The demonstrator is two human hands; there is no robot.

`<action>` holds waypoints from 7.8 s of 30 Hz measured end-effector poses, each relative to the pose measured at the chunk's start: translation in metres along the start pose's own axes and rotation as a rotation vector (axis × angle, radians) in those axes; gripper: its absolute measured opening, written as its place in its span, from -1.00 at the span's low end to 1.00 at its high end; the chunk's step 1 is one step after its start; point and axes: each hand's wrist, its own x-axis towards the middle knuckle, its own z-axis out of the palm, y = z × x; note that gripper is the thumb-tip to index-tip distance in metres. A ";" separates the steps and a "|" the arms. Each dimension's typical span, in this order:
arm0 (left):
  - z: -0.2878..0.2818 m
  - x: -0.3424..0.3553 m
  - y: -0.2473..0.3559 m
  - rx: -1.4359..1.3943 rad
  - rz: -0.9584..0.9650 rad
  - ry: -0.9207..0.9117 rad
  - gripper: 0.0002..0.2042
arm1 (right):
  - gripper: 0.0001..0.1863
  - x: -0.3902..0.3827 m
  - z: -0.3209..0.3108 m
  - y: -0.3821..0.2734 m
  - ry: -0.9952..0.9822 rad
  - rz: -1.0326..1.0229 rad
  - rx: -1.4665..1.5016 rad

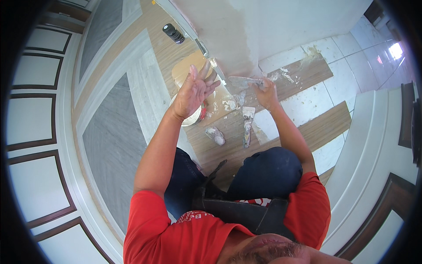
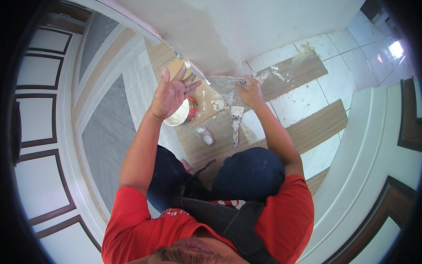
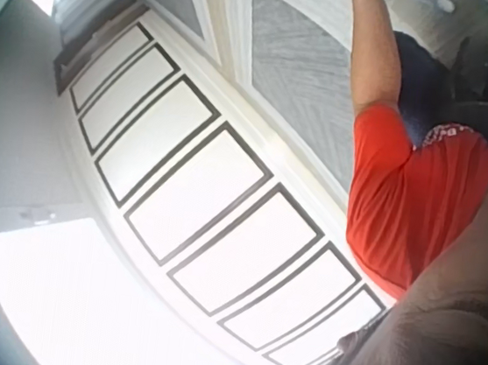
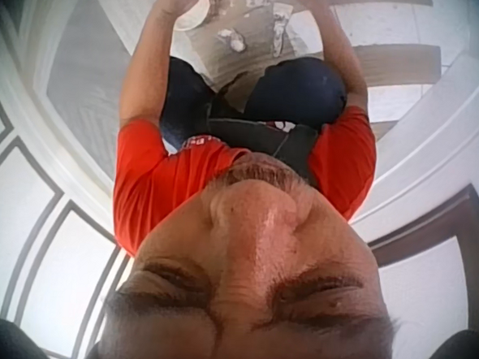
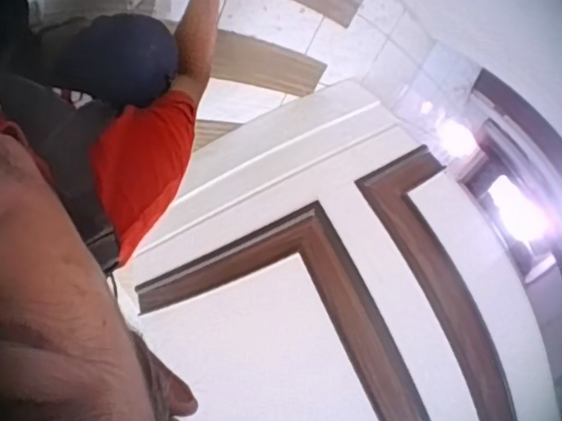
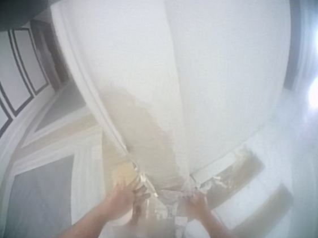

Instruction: The person applies plaster to a wall using a trowel and a smaller tool. They repeatedly scoop plaster from a container and spread it along the wall surface, smoothing the material with the tools.

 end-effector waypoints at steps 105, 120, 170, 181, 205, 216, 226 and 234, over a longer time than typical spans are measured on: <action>0.001 0.000 0.003 0.008 -0.006 0.001 0.08 | -0.57 0.024 -0.076 -0.119 0.366 -0.981 -0.513; 0.001 0.002 0.003 0.026 -0.014 -0.004 0.09 | -0.74 -0.009 -0.031 -0.062 0.217 0.101 0.177; -0.006 0.001 -0.002 0.005 -0.001 -0.037 0.10 | -0.59 0.036 -0.076 -0.195 0.296 -1.007 -0.478; -0.005 0.001 0.002 0.023 -0.024 -0.035 0.11 | -0.79 0.022 -0.069 -0.181 0.304 -0.209 0.145; -0.009 0.000 0.000 0.006 -0.004 -0.059 0.09 | -0.73 0.032 -0.089 -0.179 0.097 -0.812 -0.300; -0.008 0.000 0.000 0.021 -0.012 -0.057 0.10 | -0.78 0.025 -0.044 -0.176 0.110 -0.612 -0.094; -0.009 0.001 -0.002 0.019 -0.012 -0.062 0.09 | -0.80 0.041 -0.057 -0.196 0.234 -0.733 -0.168; -0.009 0.001 -0.002 0.033 0.002 -0.067 0.10 | -0.80 0.045 -0.086 -0.217 0.555 -0.401 -0.229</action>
